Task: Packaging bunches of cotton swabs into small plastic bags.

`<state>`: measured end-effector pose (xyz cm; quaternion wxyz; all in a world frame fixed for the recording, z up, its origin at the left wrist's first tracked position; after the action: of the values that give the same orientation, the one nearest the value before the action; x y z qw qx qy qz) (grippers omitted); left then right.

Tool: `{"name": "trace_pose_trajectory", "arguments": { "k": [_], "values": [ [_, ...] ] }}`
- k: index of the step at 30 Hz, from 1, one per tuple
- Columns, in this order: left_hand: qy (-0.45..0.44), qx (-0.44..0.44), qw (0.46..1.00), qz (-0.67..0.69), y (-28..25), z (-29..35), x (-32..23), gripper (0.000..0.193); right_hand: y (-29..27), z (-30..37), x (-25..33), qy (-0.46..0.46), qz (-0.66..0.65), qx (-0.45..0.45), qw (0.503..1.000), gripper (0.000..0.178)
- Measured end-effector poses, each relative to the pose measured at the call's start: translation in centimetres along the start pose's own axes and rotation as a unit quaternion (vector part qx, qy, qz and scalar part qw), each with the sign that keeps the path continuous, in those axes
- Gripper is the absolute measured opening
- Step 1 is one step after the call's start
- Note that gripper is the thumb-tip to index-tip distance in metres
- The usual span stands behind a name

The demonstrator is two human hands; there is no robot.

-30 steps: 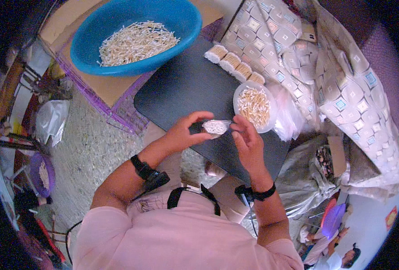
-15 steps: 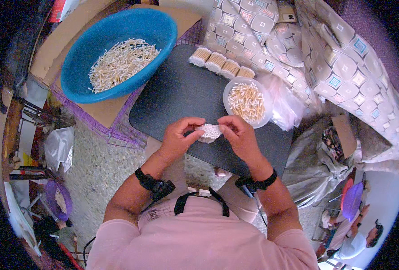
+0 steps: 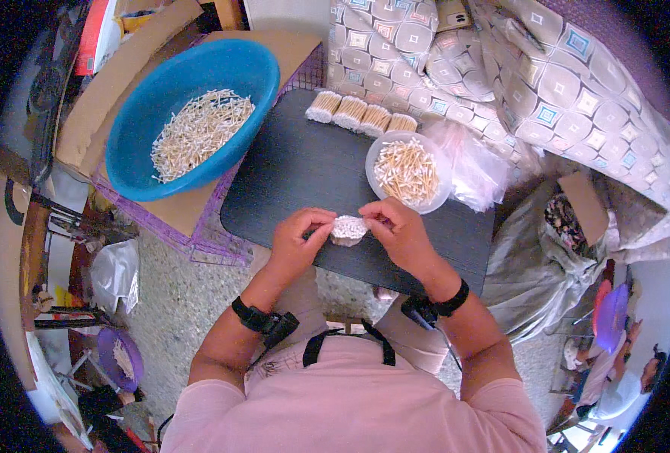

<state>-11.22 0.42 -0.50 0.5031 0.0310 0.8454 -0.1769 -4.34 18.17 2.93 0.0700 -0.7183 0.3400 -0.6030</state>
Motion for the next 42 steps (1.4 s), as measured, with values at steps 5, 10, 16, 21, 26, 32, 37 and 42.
{"name": "trace_pose_trajectory", "arguments": {
  "k": [5,10,16,21,26,32,37,42],
  "values": [
    [0.015,-0.018,1.000,0.018,-0.9,-1.1,-3.4,0.007,-1.6,0.0,2.7,-0.091,-0.005,-0.046,0.995,0.015],
    [0.030,-0.053,0.996,0.066,-1.1,-1.3,-3.5,0.005,-1.6,0.0,3.0,-0.092,-0.060,-0.051,0.993,0.014],
    [0.019,-0.051,0.998,0.017,-1.1,-1.1,-2.8,0.005,-1.4,0.6,3.0,-0.121,-0.026,-0.071,0.990,0.013],
    [-0.004,-0.005,1.000,0.024,-0.1,-0.7,-1.2,0.005,-0.4,0.3,1.0,-0.071,0.012,-0.038,0.997,0.013],
    [-0.052,-0.028,0.997,0.053,0.2,-0.5,-0.1,0.004,-0.1,0.5,0.9,-0.030,-0.038,-0.029,0.998,0.015],
    [-0.071,-0.022,0.994,0.077,0.5,-0.6,-0.8,0.005,0.5,0.2,0.3,-0.050,-0.008,-0.014,0.999,0.015],
    [-0.033,-0.029,0.995,0.084,0.0,-0.6,-1.7,0.005,-0.1,0.1,1.4,-0.077,-0.001,-0.033,0.996,0.013],
    [-0.029,-0.027,0.999,0.036,0.0,-0.6,-1.0,0.005,0.1,-0.2,0.8,-0.065,0.000,-0.029,0.997,0.011]
  ]
}}
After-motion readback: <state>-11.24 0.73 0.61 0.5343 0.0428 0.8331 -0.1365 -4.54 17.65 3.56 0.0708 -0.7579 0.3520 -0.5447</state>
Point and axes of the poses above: each hand's wrist, its own z-axis away from the middle knuckle, its own y-axis out of the palm, x = y × z, the point moved 6 cm from there along -z, towards the middle knuckle, and after that the axes turned 14 degrees about -x, right-handed, at the moved point
